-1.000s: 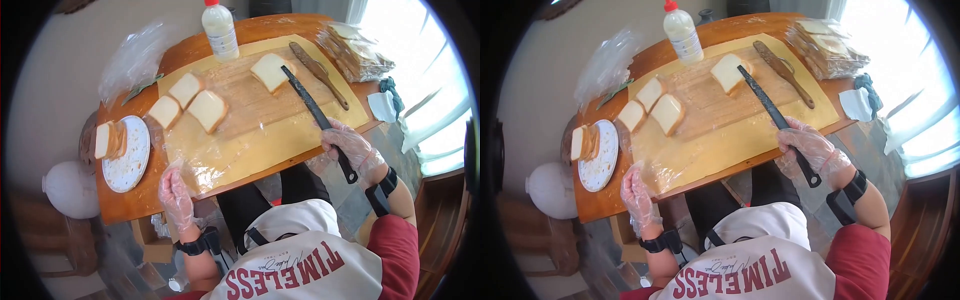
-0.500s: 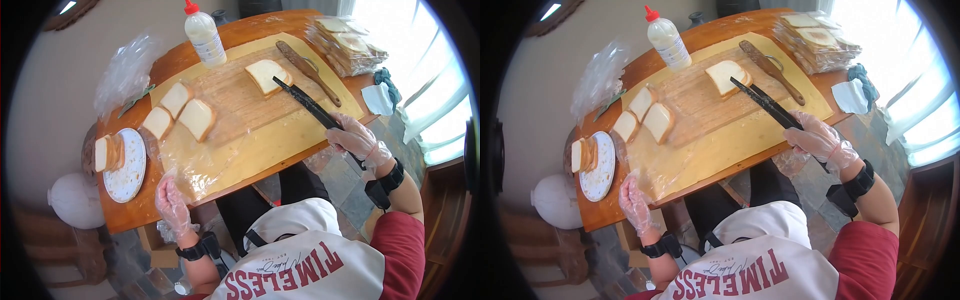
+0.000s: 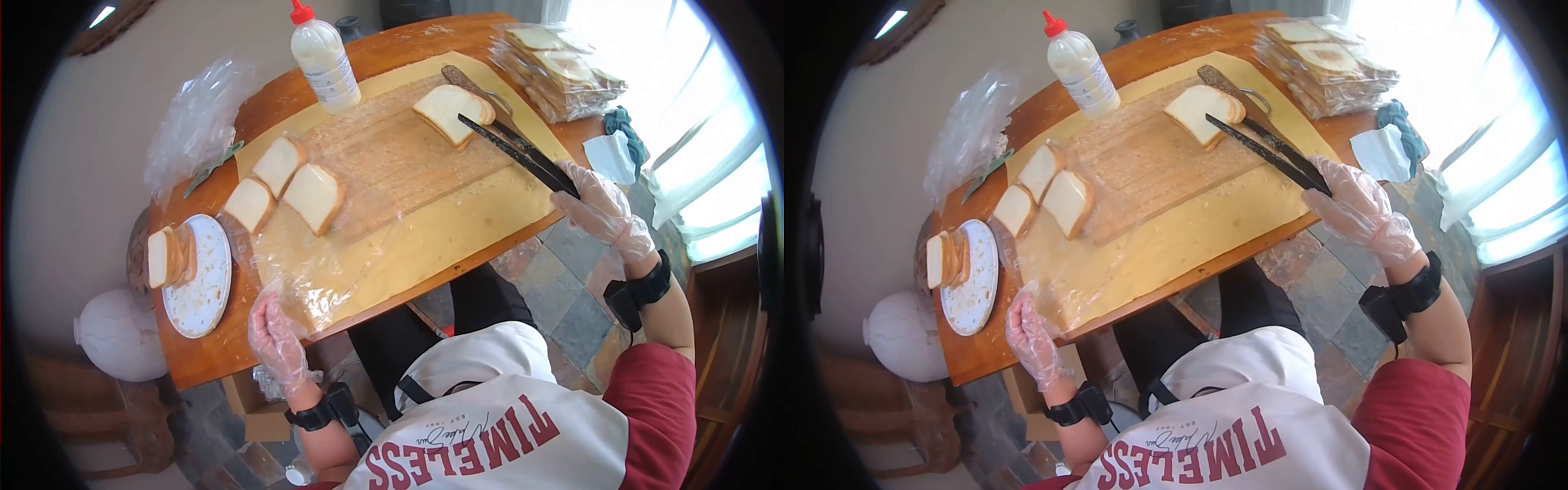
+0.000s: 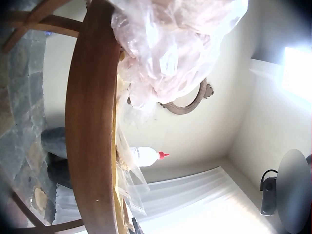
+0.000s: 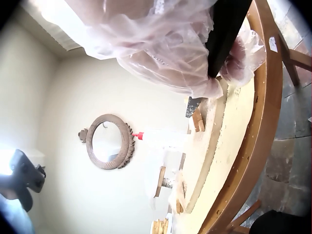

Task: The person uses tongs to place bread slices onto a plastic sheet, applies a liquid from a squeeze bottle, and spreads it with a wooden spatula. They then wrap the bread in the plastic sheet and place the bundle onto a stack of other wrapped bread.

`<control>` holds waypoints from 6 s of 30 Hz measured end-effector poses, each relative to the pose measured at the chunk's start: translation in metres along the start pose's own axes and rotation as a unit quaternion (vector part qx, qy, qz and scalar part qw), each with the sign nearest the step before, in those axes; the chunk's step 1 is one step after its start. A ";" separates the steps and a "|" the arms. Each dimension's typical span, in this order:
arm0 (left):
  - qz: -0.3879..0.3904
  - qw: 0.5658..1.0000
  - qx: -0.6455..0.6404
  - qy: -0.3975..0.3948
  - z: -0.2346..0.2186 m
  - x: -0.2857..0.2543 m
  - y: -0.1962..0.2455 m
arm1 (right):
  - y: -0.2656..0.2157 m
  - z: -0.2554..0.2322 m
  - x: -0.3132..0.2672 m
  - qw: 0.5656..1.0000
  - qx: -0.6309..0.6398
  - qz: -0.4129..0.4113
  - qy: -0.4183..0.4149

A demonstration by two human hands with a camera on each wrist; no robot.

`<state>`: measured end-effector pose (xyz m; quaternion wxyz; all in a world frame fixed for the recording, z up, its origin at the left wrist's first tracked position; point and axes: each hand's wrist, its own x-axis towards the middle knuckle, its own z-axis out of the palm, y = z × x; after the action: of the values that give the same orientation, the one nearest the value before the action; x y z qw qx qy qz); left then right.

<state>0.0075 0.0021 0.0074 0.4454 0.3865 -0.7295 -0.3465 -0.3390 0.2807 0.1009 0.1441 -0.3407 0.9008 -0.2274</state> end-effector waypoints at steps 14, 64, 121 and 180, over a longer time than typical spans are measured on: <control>-0.010 1.000 0.020 0.003 0.000 -0.001 0.005 | -0.013 -0.040 -0.002 0.996 0.031 0.032 -0.079; 0.012 1.000 0.021 0.013 -0.001 -0.003 -0.003 | 0.009 -0.001 0.016 0.987 -0.083 -0.132 0.047; -0.007 1.000 0.007 0.009 -0.001 -0.004 0.000 | 0.003 0.021 -0.001 0.996 -0.024 -0.088 0.021; -0.017 1.000 -0.012 0.006 -0.002 -0.007 0.007 | -0.022 0.019 -0.034 0.928 -0.193 -0.305 0.093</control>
<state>0.0093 0.0110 0.0109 0.4479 0.3957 -0.7160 -0.3607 -0.2941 0.2829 0.0992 -0.0848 -0.5975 0.7893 -0.1131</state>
